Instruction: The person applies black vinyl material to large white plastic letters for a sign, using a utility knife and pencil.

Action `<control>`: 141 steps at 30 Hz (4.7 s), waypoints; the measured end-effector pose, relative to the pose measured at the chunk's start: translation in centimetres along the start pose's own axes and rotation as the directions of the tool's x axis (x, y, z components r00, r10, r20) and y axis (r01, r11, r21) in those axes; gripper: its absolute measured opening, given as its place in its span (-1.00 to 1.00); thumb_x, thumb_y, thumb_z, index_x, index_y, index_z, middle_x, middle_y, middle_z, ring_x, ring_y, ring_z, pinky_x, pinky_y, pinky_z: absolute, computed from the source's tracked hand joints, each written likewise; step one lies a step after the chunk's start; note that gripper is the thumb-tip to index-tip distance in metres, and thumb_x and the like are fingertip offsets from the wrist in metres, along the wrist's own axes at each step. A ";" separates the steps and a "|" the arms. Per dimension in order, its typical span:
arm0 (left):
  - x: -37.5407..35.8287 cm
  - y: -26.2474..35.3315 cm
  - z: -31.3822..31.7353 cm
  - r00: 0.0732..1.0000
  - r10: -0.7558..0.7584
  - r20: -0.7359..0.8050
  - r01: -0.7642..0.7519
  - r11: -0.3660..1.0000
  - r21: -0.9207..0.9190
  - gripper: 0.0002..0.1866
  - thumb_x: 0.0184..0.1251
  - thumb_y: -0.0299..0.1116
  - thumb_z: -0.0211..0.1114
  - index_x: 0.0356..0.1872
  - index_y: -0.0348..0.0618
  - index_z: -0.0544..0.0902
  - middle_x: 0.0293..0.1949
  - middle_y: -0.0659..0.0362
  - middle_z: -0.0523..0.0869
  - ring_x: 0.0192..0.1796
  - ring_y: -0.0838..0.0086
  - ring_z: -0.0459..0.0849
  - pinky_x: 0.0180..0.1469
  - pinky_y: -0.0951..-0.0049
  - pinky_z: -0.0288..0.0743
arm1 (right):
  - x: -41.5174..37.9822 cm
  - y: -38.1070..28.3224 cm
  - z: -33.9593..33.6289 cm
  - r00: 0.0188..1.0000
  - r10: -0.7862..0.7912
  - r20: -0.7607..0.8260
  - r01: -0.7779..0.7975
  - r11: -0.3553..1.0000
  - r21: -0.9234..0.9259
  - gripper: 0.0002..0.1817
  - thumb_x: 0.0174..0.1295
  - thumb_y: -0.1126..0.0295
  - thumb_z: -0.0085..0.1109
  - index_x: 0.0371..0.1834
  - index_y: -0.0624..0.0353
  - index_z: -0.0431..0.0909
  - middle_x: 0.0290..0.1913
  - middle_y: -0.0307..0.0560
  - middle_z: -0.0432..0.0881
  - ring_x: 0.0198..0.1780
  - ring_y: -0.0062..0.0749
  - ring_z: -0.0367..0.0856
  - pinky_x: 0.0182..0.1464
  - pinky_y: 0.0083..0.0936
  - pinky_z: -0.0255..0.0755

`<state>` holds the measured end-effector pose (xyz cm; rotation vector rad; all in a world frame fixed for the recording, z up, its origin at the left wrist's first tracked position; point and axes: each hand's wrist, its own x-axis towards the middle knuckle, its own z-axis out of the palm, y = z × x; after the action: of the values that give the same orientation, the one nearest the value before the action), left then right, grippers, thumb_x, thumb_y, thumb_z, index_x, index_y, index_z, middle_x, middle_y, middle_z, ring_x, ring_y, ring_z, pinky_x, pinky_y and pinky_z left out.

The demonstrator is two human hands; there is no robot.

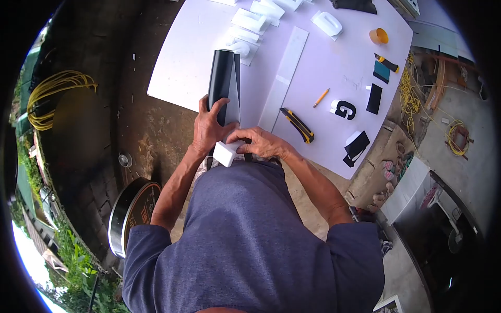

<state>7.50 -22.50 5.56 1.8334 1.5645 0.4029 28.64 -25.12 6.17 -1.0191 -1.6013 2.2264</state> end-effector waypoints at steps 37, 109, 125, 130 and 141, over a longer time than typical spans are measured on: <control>12.6 2.9 6.1 0.884 0.359 0.300 -0.341 0.933 -0.112 -0.24 0.09 -0.33 0.56 0.40 0.20 0.51 0.20 -0.35 0.50 0.04 -0.19 0.70 0.15 0.05 0.68 | -3.0 6.4 -2.5 0.616 -0.347 -0.707 -0.158 0.825 -0.542 -0.64 0.35 0.48 0.25 0.19 0.13 0.47 0.03 0.08 0.58 0.05 0.14 0.65 0.10 -0.05 0.55; 8.4 -3.6 5.2 0.687 0.647 0.331 -0.711 0.693 0.120 -0.31 -0.01 0.06 0.64 0.26 0.39 0.69 0.69 0.11 -0.02 0.63 -0.40 -0.16 0.45 -0.65 -0.08 | 0.3 7.1 7.3 0.061 0.206 -0.977 -0.682 0.723 0.110 -0.15 -0.05 0.18 0.58 0.24 0.21 0.25 0.10 0.25 0.47 0.11 0.26 0.60 0.02 0.03 0.62; 8.3 -3.3 5.3 0.670 0.656 0.348 -0.741 0.619 0.262 -0.29 0.03 0.17 0.60 0.29 0.39 0.66 0.68 0.07 0.01 0.58 -0.47 -0.04 0.31 -0.73 0.03 | -1.5 8.9 6.7 -0.077 -0.096 -0.992 -0.311 0.948 -0.068 -0.58 0.24 0.37 0.37 0.11 0.31 0.55 -0.10 0.09 0.66 -0.14 -0.11 0.72 -0.12 -0.28 0.66; 8.2 -2.8 5.3 0.674 0.644 0.362 -0.738 0.614 0.280 -0.28 0.04 0.20 0.58 0.30 0.39 0.65 0.68 0.07 0.00 0.57 -0.53 -0.05 0.28 -0.77 0.02 | 1.9 10.3 6.3 -0.110 0.182 -0.977 0.266 0.953 0.148 -0.55 0.48 0.14 0.24 0.16 0.35 0.64 -0.16 0.03 0.77 -0.18 -0.39 0.76 -0.09 -0.43 0.64; 8.4 -2.3 5.1 0.665 0.630 0.401 -0.743 0.609 0.277 -0.25 -0.08 0.17 0.65 0.26 0.38 0.69 0.67 -0.02 -0.02 0.55 -0.64 -0.12 0.29 -0.82 -0.04 | 1.0 10.8 4.8 0.051 0.356 -0.933 0.568 0.758 0.321 -0.25 0.49 -0.22 0.05 0.22 0.39 0.59 -0.16 0.01 0.74 -0.19 -0.36 0.76 -0.08 -0.45 0.67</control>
<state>10.92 -15.91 -1.24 2.7011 0.7057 0.1344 27.12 -32.33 -3.07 -1.5132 -0.1116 0.9736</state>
